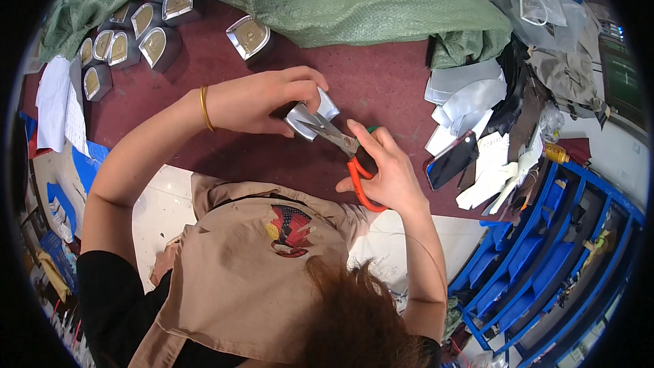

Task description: Applying adhesive tape and reinforcements to shoe components.

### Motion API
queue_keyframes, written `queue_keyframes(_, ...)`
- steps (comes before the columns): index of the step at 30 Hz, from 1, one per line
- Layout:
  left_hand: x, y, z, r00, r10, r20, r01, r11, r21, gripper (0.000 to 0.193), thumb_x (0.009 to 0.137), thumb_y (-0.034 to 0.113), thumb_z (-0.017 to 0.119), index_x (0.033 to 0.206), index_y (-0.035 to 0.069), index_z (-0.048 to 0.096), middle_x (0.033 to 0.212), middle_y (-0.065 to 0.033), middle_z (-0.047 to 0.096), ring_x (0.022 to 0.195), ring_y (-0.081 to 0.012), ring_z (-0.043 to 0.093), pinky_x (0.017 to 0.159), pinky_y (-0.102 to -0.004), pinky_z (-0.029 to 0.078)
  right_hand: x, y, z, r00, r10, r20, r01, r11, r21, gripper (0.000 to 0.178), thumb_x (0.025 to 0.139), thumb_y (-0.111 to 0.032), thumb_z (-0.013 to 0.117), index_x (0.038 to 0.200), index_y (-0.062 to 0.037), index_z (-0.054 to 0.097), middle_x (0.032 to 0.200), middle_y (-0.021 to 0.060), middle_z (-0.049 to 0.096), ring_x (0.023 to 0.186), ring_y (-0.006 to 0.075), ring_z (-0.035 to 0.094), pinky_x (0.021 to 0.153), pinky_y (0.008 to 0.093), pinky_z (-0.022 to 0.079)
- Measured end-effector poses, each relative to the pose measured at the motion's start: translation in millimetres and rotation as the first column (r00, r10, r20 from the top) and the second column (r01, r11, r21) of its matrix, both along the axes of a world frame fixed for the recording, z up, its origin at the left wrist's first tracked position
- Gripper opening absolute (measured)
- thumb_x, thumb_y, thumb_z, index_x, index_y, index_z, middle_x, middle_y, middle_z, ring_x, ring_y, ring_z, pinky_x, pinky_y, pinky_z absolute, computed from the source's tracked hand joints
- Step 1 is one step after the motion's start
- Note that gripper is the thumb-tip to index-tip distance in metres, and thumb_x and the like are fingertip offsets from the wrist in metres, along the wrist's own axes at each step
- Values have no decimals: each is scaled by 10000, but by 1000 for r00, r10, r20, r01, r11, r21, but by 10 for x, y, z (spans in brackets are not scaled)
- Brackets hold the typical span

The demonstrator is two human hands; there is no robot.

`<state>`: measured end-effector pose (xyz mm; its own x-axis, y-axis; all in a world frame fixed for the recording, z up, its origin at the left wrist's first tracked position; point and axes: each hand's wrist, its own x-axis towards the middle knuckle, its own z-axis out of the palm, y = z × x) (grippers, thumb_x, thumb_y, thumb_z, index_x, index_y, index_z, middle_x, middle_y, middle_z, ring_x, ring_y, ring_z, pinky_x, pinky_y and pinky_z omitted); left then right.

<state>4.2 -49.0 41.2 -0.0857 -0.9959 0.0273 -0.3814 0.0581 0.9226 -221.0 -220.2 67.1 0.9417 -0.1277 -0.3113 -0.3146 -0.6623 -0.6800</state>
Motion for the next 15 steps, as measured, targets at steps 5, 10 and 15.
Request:
queue_keyframes(5,17,7,-35,1000,18,-22,-18,1000,7,442,657,-58,728,995,91,485,1296,-129,434,1114,-351,537,911,-391,461,21,0,-51,1000,-18,-8,18,1000,-15,1012,452,-172,890,1370,-113,467,875,77,426,780,239,475,726,328,441)
queue_keyframes(10,13,5,-26,1000,-8,-23,7,999,-36,446,656,-55,731,999,91,487,1302,-131,432,1110,-350,538,912,-388,460,7,-125,-67,992,64,110,-46,986,-161,982,451,-245,893,1338,-105,497,861,88,442,757,251,495,704,345,441)
queue_keyframes(15,20,1,-50,999,-9,-34,9,1000,-10,449,660,-47,734,1007,94,487,1306,-131,433,1112,-348,539,901,-385,464,10,-125,-87,989,90,119,-65,978,-198,931,472,-297,887,1310,-116,525,854,84,461,763,262,522,689,367,451)
